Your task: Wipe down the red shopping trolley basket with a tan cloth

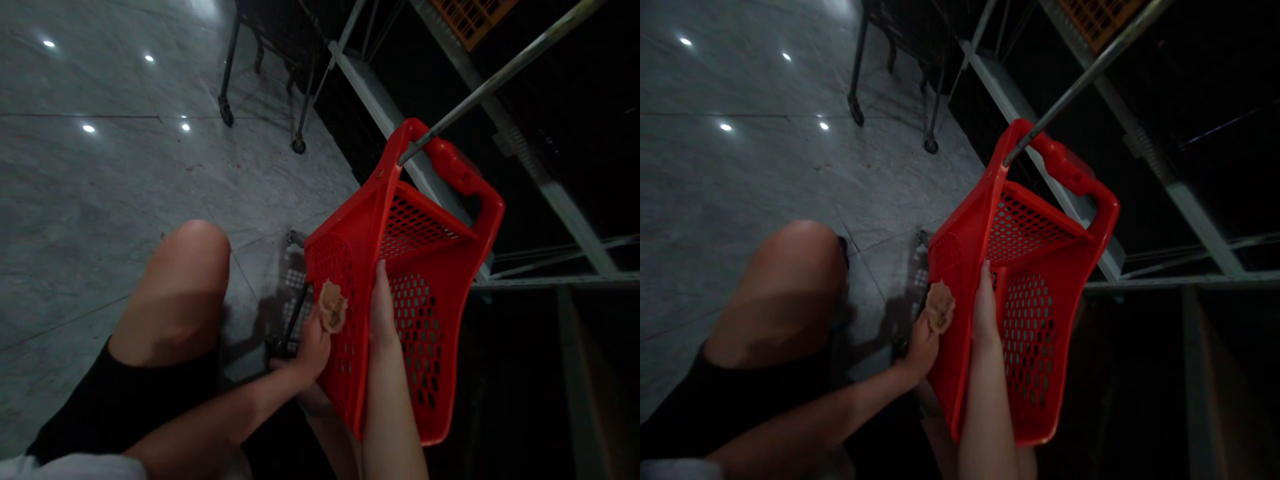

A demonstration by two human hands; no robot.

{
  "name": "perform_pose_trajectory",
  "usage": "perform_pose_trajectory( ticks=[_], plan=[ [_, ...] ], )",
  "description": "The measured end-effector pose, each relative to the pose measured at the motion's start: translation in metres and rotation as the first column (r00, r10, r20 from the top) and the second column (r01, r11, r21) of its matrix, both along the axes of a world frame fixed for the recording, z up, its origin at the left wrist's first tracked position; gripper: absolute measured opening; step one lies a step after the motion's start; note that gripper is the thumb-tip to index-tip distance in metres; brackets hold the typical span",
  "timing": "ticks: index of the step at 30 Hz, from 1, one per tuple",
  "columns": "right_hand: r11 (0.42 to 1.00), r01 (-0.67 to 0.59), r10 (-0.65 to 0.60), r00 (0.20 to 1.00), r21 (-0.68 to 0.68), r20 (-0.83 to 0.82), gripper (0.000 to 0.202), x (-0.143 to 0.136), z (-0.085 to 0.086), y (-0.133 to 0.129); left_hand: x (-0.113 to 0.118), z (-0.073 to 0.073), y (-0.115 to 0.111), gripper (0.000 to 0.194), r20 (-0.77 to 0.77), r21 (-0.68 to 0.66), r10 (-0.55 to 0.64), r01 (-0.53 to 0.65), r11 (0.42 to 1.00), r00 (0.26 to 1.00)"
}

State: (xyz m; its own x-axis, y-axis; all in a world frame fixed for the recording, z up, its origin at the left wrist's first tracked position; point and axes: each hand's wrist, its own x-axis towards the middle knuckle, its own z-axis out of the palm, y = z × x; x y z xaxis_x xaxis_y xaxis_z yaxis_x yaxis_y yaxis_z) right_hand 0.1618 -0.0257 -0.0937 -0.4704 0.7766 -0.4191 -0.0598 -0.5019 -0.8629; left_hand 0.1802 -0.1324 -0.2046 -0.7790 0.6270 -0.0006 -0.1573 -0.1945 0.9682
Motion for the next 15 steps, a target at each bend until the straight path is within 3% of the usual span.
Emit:
perform_pose_trajectory(
  ticks=[2,5,7,10,13,15],
  plan=[
    [0.992,-0.035,0.044,0.997,-0.118,0.068,0.057,0.004,0.001,0.001,0.008,0.027,-0.011,0.060,-0.109,0.073,-0.028,0.036,0.997,0.994],
    [0.987,-0.015,0.030,0.995,-0.160,0.092,0.053,0.006,0.003,0.002,-0.013,0.059,0.007,0.068,-0.355,0.140,0.010,0.042,0.989,0.935],
    [0.994,0.012,-0.005,0.998,-0.104,0.068,0.048,0.005,0.005,0.002,-0.038,0.066,0.032,0.073,-0.458,0.182,0.088,-0.003,0.983,0.884],
    [0.999,0.030,-0.029,0.999,0.041,-0.029,0.044,-0.001,0.007,-0.001,-0.078,0.065,0.074,0.062,-0.517,0.270,0.164,-0.022,0.963,0.840],
    [0.991,0.012,0.001,0.995,0.130,-0.099,0.045,-0.007,0.007,-0.003,-0.119,0.068,0.119,0.057,-0.522,0.327,0.194,-0.016,0.945,0.831],
    [0.992,-0.015,0.026,0.996,0.128,-0.084,0.050,-0.009,0.007,-0.004,-0.146,0.075,0.151,0.057,-0.458,0.353,0.239,-0.072,0.933,0.856]
  ],
)
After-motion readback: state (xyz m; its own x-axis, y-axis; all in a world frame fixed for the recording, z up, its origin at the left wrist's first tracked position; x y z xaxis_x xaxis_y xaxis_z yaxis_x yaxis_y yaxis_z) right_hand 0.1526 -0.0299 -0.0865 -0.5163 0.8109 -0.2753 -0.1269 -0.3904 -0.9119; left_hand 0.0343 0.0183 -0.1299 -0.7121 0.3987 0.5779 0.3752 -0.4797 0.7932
